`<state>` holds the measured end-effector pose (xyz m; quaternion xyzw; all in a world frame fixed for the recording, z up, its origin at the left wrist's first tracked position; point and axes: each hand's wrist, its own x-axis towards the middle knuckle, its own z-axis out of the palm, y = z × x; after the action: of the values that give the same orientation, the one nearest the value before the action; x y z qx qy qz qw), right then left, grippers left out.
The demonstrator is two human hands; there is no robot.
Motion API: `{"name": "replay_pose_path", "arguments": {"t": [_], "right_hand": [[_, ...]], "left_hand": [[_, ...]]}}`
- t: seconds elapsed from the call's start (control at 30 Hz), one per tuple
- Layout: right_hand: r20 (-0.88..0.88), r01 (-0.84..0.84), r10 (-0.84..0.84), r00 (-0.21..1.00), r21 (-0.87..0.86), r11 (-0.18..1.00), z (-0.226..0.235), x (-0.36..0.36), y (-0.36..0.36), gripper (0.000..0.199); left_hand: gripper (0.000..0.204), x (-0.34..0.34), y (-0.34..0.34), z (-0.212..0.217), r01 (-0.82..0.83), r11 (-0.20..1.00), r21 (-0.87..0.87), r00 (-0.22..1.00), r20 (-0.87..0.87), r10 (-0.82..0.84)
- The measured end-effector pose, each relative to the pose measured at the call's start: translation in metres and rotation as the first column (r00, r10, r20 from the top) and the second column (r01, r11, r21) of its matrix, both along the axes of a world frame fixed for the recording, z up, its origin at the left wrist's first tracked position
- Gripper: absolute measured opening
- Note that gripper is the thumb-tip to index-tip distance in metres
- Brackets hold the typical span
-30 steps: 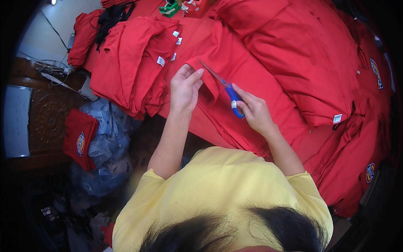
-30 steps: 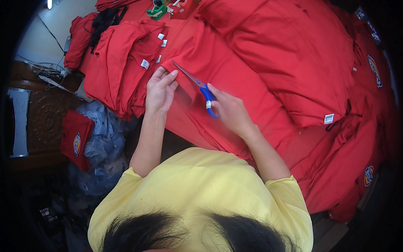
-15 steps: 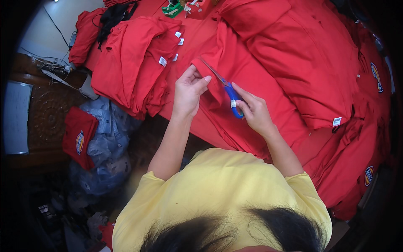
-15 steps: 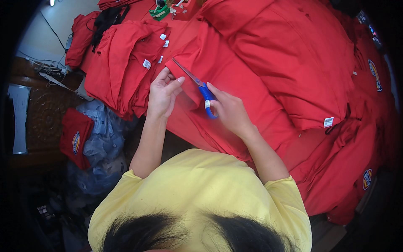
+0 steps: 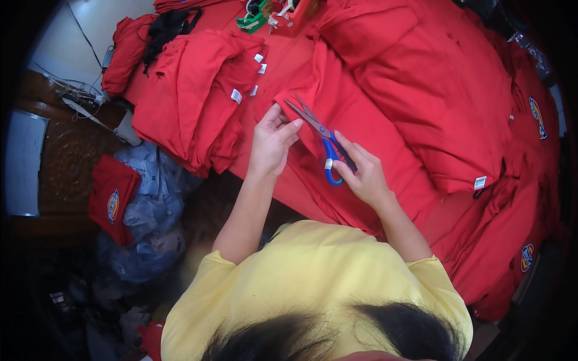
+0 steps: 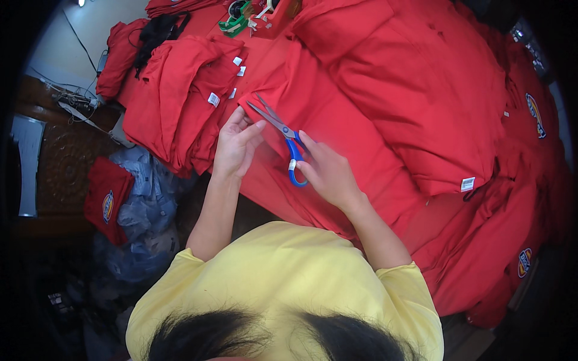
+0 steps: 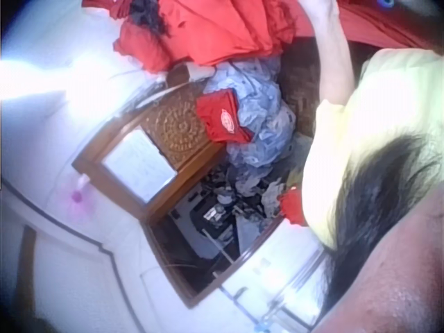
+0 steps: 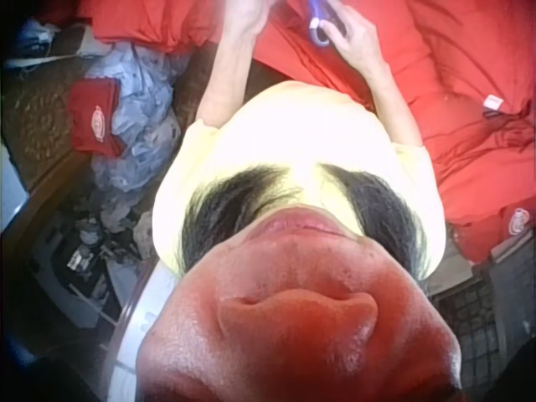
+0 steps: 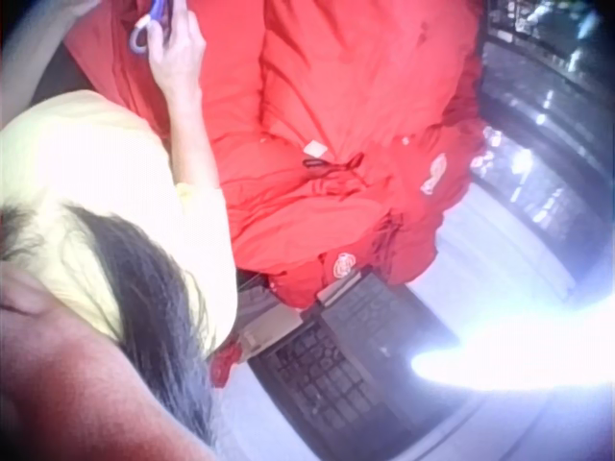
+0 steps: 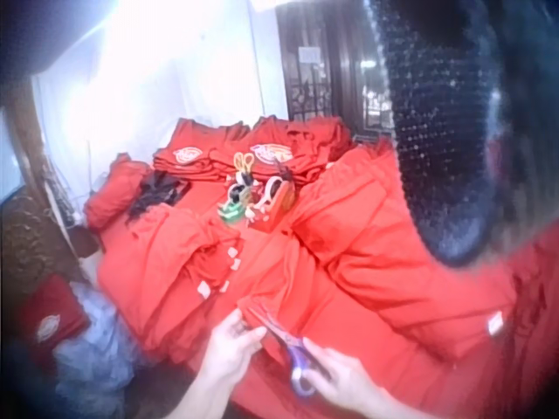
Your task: The person uses shears to cut through a layer of red fabric on a table, moving along the edge of a stack of garments.
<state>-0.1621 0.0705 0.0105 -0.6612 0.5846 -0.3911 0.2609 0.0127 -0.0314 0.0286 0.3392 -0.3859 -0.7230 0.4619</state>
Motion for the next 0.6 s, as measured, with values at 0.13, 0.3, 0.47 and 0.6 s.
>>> {"name": "replay_pose_path", "arguments": {"t": [0.13,0.3,0.47,0.6], "right_hand": [[-0.048,-0.009,0.006,0.999,-0.064,0.998,-0.005,-0.0011,-0.0033,0.053],[-0.025,-0.019,0.018,1.0,-0.064,0.998,-0.0005,-0.0011,-0.0051,0.052],[0.006,-0.027,0.027,1.0,-0.026,0.999,0.0017,-0.0032,-0.0035,0.051],[0.034,-0.011,0.011,0.999,0.002,1.0,0.0007,-0.0046,-0.0037,0.048]], "left_hand": [[0.034,-0.0021,0.0036,0.0,-0.023,1.0,-0.014,1.0,-0.008,0.023],[0.038,-0.004,0.0064,-0.0014,-0.004,0.997,-0.077,1.0,0.008,0.005],[0.041,-0.0012,0.0069,0.0009,0.069,0.996,-0.064,0.997,0.05,-0.066],[0.042,-0.0021,0.0068,0.0004,0.065,0.993,-0.095,0.996,0.074,-0.058]]}}
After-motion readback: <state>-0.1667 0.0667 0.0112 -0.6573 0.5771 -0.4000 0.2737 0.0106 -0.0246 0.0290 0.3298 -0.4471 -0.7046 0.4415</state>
